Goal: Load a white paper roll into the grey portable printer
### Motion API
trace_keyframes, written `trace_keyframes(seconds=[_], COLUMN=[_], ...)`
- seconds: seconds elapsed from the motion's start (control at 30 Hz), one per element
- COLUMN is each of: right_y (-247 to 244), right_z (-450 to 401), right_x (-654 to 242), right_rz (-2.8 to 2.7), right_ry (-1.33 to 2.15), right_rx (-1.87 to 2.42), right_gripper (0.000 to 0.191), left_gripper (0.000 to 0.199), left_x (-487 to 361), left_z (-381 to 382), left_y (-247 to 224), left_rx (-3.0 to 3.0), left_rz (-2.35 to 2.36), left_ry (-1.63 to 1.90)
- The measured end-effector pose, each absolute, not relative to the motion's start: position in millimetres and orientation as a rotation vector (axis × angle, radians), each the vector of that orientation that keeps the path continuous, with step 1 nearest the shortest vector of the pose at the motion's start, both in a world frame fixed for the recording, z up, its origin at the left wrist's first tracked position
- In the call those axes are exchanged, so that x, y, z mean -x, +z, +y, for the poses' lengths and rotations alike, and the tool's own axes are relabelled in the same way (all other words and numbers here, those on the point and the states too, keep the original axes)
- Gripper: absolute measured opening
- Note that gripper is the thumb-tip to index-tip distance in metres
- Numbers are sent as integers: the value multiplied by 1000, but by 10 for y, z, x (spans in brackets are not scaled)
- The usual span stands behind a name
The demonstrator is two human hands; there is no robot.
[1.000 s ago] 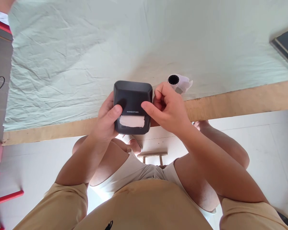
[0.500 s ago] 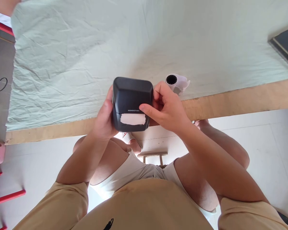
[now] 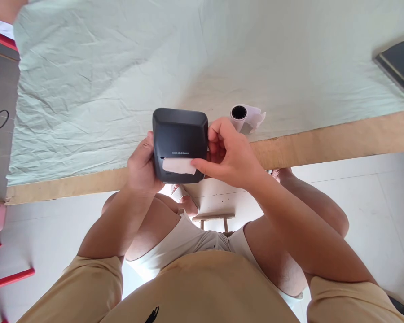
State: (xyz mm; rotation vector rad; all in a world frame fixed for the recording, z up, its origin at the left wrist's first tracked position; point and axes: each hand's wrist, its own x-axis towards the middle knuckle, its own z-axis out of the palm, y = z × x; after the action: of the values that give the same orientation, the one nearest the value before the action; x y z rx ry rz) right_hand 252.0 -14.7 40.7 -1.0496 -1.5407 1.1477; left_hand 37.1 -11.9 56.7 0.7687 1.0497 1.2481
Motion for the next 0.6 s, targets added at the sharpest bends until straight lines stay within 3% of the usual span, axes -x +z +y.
trace_keyframes(seconds=[0.23,0.43,0.6], right_y=[589,748,737], right_z=[-240,-217,-140], right_x=[-2454,-2360,-2330], right_rz=[-1529,-1361,-1686], right_ry=[762,608,371], right_rx=[1119,1027,1169], right_gripper=[42,33,10], left_gripper=[63,54,51], left_x=[-366,-266,-296], left_z=[-124,-153,-149], left_y=[606,526,591], left_rx=[-747,-840,-857], left_rz=[984,918,897], left_ry=[1084,1059,1051])
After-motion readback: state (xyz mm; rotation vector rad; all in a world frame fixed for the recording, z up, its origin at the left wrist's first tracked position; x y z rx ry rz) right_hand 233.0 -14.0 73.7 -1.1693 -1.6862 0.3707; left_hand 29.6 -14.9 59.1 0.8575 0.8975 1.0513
